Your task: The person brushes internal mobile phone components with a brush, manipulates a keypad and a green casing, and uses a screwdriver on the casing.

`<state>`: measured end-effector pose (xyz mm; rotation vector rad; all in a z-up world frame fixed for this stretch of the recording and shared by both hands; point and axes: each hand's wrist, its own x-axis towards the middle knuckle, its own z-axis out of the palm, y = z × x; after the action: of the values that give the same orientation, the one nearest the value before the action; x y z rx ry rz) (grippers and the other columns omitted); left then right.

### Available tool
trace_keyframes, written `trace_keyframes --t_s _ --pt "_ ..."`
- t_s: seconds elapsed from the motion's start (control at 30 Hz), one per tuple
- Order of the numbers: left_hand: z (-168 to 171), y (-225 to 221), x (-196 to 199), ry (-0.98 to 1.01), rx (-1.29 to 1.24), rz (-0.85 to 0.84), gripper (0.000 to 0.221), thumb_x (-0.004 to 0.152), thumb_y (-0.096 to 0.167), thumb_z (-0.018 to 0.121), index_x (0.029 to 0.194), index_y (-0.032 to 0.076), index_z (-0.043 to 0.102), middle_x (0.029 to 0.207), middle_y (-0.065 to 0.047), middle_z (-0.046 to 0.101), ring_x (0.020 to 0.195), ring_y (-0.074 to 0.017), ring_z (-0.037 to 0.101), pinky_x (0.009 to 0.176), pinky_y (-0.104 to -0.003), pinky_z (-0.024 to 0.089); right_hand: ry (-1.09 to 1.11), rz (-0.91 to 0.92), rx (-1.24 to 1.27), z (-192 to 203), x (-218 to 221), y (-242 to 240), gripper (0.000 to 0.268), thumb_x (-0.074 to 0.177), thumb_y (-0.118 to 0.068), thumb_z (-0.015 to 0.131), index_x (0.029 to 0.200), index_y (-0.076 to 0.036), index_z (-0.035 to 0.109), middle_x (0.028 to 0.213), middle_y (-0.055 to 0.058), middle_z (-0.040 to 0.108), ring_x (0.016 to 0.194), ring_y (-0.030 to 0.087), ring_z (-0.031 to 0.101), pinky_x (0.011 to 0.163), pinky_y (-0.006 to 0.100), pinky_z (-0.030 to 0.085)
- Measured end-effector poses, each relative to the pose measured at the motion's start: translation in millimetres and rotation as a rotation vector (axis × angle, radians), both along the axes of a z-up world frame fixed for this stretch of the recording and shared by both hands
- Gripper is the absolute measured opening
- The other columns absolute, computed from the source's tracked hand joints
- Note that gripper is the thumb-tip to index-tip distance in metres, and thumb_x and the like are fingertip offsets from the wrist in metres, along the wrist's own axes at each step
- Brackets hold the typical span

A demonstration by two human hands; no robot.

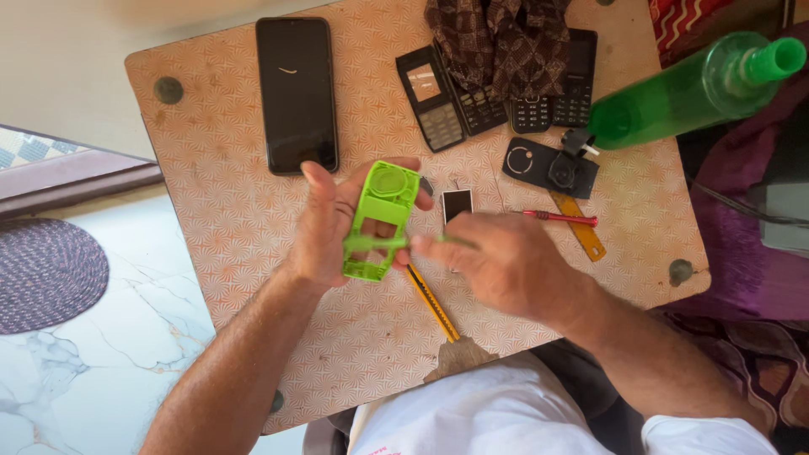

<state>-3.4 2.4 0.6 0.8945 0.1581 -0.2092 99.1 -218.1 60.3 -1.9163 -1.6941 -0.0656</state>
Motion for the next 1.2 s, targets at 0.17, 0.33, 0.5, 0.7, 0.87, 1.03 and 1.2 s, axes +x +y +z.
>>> trace_keyframes --t_s 0.17,0.33,0.5,0.7,0.87,1.03,1.2 --pt "-8.8 -0.9 3.0 0.009 0.122 0.095 0.086 0.095 0.072 0.04 0.135 -0.003 0.054 0.109 -0.014 0.066 0.078 -0.0229 0.068 0.066 -0.039 0.061 -0.056 -0.08 -0.035 21.7 6.3 -7.5 0.028 0.096 -0.007 0.069 0.123 -0.012 0.074 0.079 0.006 0.066 0.064 0.018 0.062 0.051 0.033 0.051" --pt "-12.7 2.2 -0.7 -0.01 0.091 0.181 0.069 0.105 0.059 0.048 0.133 -0.003 0.06 0.1 -0.012 0.068 0.088 -0.0196 0.069 0.078 -0.035 0.064 -0.087 -0.003 -0.115 10.2 -5.0 -5.4 0.019 0.093 -0.02 0.076 0.11 -0.013 0.079 0.079 0.007 0.072 0.057 0.016 0.064 0.045 0.032 0.052" --pt "-14.4 0.5 4.2 0.001 0.108 0.271 0.065 0.097 0.057 0.061 0.126 -0.001 0.058 0.101 -0.011 0.066 0.088 -0.0162 0.069 0.069 -0.034 0.064 -0.002 -0.125 -0.026 6.9 6.3 -20.6 0.021 0.095 -0.001 0.066 0.112 -0.007 0.077 0.087 0.01 0.073 0.068 0.019 0.068 0.057 0.033 0.056" --pt "-4.5 11.0 -2.2 -0.036 -0.322 0.125 0.072 0.081 0.064 0.073 0.118 0.004 0.06 0.074 -0.006 0.065 0.043 -0.002 0.041 0.039 -0.018 0.036 0.24 -0.144 0.224 6.8 15.8 -33.1 0.021 0.098 0.003 0.067 0.119 -0.001 0.066 0.097 0.014 0.071 0.079 0.019 0.071 0.066 0.029 0.057" --pt "-7.6 10.7 -7.3 -0.065 -0.362 0.024 0.049 0.082 0.024 0.09 0.112 0.004 0.056 0.066 0.004 0.05 0.044 -0.0025 0.037 0.038 -0.021 0.031 0.428 -0.169 0.3 -16.5 22.6 -30.3 0.025 0.099 0.001 0.067 0.124 -0.001 0.066 0.097 0.01 0.072 0.08 0.013 0.069 0.067 0.024 0.055" --pt "-5.8 -3.4 -8.2 -0.101 -0.075 0.013 0.061 0.072 0.015 0.095 0.118 0.002 0.057 0.079 0.002 0.056 0.061 -0.0069 0.051 0.052 -0.023 0.042 0.871 -0.179 0.378 -39.1 14.7 -27.6 0.033 0.104 0.001 0.064 0.137 -0.003 0.061 0.112 0.011 0.073 0.095 0.014 0.071 0.08 0.027 0.06" --pt "6.3 -18.4 -8.7 -0.013 0.699 -0.165 0.069 0.065 0.014 0.083 0.128 0.003 0.059 0.086 0.0 0.064 0.071 -0.0098 0.059 0.06 -0.026 0.051 1.277 -0.107 0.151 -46.2 -10.0 -10.8 0.046 0.102 -0.004 0.064 0.147 -0.003 0.052 0.1 0.008 0.065 0.077 0.009 0.057 0.063 0.023 0.05"
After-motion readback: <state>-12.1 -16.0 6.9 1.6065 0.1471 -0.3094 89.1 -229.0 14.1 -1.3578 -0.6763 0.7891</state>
